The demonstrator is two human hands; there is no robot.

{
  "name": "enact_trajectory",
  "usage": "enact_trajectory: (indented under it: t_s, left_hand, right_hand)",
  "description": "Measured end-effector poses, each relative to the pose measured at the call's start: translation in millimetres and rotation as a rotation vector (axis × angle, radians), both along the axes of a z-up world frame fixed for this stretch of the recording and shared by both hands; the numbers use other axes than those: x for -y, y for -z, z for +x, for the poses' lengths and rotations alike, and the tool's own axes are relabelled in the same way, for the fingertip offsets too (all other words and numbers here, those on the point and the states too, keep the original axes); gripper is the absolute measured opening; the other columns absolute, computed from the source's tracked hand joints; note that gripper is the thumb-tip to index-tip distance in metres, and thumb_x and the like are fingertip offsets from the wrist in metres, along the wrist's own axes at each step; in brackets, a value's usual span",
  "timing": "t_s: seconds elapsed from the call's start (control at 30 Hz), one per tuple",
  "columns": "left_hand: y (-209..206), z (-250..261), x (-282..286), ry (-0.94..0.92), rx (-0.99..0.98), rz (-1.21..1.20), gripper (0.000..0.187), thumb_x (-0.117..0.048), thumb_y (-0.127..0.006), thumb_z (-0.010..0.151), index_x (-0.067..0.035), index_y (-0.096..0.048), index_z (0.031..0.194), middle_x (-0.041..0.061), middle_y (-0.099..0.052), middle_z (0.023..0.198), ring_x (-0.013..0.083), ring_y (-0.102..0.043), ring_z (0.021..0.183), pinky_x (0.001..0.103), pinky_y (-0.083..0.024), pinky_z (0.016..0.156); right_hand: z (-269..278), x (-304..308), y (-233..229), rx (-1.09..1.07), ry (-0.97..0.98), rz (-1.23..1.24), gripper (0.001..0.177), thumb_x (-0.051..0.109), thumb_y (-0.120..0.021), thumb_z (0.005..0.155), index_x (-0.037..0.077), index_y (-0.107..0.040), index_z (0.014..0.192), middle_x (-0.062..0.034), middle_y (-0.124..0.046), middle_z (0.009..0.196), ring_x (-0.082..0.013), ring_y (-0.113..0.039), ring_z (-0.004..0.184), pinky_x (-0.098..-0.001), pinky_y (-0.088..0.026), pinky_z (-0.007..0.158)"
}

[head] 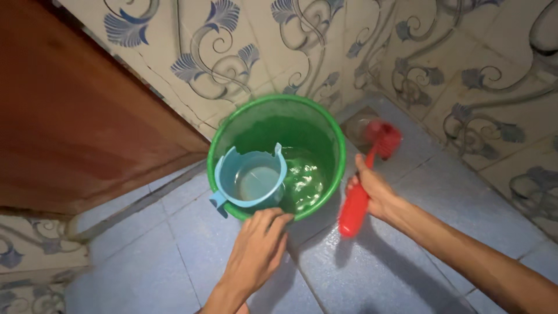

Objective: The person scrubs the bathroom walls and floor with a brush, then scoops water from a bucket using a mug to rinse the surfaces and brush.

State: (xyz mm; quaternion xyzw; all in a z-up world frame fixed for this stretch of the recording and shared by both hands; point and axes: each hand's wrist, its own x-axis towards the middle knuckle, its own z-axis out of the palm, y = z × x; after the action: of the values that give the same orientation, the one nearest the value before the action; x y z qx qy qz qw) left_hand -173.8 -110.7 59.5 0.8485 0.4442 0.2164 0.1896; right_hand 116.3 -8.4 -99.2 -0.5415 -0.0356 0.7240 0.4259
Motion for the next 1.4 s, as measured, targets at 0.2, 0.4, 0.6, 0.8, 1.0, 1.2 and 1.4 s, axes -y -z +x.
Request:
enact_trajectory:
  t_s: [0.2, 0.4, 0.6, 0.8, 1.0, 1.2, 1.4]
  left_hand:
    - [-1.6, 19.8, -29.2, 0.120, 0.017, 0.022, 0.059, -0.005, -0.071, 0.081, -0.002, -0.052, 0.138, 0.018, -0.056, 0.133, 0.0375, -0.056, 0.120, 0.046, -0.047, 0.100]
    - [24.8, 53.9, -38.4, 0.032, -0.280, -0.075, 0.044, 0.001, -0.071, 0.076, -0.004, -0.058, 0.118, 0.013, -0.062, 0.122, 0.0328, -0.064, 0.115, 0.045, -0.057, 0.089]
    - [48.5, 45.9, -36.0, -0.096, -0.430, -0.193, 0.040, -0.007, -0.070, 0.080, -0.011, -0.060, 0.118, 0.015, -0.071, 0.090, 0.0361, -0.072, 0.087, 0.050, -0.057, 0.071]
    - [91.1, 31.2, -34.3, -0.119, -0.416, -0.121, 0.026, -0.016, -0.071, 0.081, -0.017, -0.066, 0.106, 0.013, -0.072, 0.084, 0.0365, -0.071, 0.082, 0.051, -0.054, 0.067]
    - [112.5, -19.2, -31.1, -0.083, -0.455, 0.087, 0.017, -0.010, -0.062, 0.089, -0.018, -0.068, 0.103, 0.011, -0.069, 0.093, 0.0337, -0.069, 0.091, 0.049, -0.053, 0.078]
    - [55.4, -42.3, -36.8, -0.063, -0.506, -0.021, 0.033, -0.009, -0.068, 0.081, -0.022, -0.072, 0.111, 0.010, -0.068, 0.096, 0.0343, -0.068, 0.095, 0.049, -0.053, 0.083]
    - [1.5, -29.2, -26.1, -0.011, -0.521, -0.076, 0.035, -0.011, -0.075, 0.079, -0.020, -0.073, 0.113, 0.012, -0.070, 0.100, 0.0351, -0.068, 0.098, 0.049, -0.054, 0.084]
  right_hand:
    - [-17.2, -14.3, -62.9, 0.115, 0.166, -0.011, 0.043, 0.055, -0.053, 0.097, 0.012, -0.052, 0.094, -0.0051, -0.050, 0.074, -0.0190, -0.050, 0.058, -0.0376, -0.050, 0.057]
    - [-15.5, -10.7, -71.1, 0.172, -0.005, 0.103, 0.031, 0.030, -0.073, 0.093, 0.003, -0.062, 0.102, -0.0056, -0.061, 0.079, -0.0175, -0.060, 0.064, -0.0338, -0.055, 0.058]
    - [-41.8, -10.5, -43.4, 0.197, 0.026, 0.124, 0.022, 0.008, -0.070, 0.088, 0.002, -0.056, 0.104, -0.0058, -0.053, 0.079, -0.0208, -0.058, 0.065, -0.0420, -0.054, 0.055]
    - [-64.0, -3.7, -34.8, 0.463, 0.172, 0.158, 0.034, 0.007, -0.069, 0.088, -0.013, -0.054, 0.110, -0.0166, -0.063, 0.093, -0.0297, -0.067, 0.078, -0.0465, -0.058, 0.062]
    - [-80.6, 20.0, -58.2, 0.372, 0.127, 0.089, 0.035, 0.003, -0.072, 0.084, -0.017, -0.055, 0.106, -0.0188, -0.062, 0.092, -0.0311, -0.068, 0.077, -0.0457, -0.061, 0.065]
    - [-86.1, 44.1, -113.6, 0.261, -0.036, 0.145, 0.023, 0.002, -0.069, 0.081, -0.013, -0.059, 0.096, -0.0156, -0.061, 0.080, -0.0281, -0.065, 0.062, -0.0457, -0.060, 0.056]
    - [-71.1, 58.7, -146.1, 0.196, -0.064, 0.187, 0.016, 0.002, -0.068, 0.078, -0.003, -0.055, 0.085, -0.0073, -0.051, 0.070, -0.0207, -0.057, 0.055, -0.0521, -0.065, 0.055]
